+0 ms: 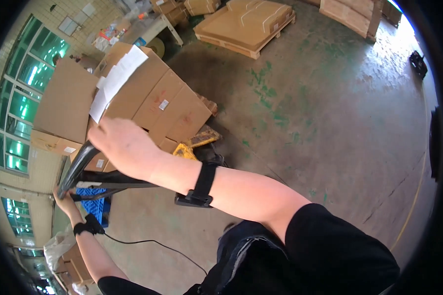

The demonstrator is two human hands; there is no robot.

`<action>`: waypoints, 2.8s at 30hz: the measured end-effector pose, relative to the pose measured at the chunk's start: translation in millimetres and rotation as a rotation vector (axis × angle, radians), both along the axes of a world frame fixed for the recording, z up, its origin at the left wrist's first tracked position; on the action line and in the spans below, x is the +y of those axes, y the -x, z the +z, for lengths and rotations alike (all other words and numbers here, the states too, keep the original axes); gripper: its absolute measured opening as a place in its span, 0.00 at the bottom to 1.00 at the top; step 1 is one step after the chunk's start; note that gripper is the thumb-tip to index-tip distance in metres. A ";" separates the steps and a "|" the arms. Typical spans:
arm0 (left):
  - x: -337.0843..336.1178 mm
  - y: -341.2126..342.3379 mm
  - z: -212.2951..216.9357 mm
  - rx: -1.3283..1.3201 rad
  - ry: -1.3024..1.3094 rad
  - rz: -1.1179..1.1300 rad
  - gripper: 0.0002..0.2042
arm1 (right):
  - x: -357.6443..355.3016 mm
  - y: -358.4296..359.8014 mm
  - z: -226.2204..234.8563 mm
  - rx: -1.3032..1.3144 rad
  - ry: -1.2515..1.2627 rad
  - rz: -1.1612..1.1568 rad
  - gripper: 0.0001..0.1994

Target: Move a pallet of boxes with a manual pallet jack and then apply a label to a box.

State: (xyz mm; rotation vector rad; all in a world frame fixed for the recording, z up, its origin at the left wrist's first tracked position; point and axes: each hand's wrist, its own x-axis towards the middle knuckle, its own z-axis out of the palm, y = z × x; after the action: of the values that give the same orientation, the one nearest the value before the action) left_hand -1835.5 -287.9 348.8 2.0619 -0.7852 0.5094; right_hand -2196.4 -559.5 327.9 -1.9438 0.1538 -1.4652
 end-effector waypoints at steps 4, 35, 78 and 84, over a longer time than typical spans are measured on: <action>9.9 89.6 -14.8 0.023 0.008 0.137 0.12 | -21.8 19.3 -22.1 -0.031 -0.015 0.083 0.05; -92.5 594.3 -54.1 0.172 -0.317 0.684 0.20 | -211.1 133.7 -59.0 0.819 0.782 1.373 0.18; -481.0 893.5 -273.4 0.286 -0.742 0.949 0.17 | -513.0 363.4 -270.4 0.792 0.933 1.050 0.12; -544.3 905.2 -253.8 0.309 -0.730 0.986 0.18 | -560.3 358.1 -256.5 0.819 0.964 1.109 0.12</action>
State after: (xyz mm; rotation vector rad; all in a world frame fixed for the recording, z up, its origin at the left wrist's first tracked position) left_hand -2740.7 -832.2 95.0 3.0660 0.3691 0.4168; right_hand -2554.4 -1119.8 71.4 -2.5052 -1.2663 0.1124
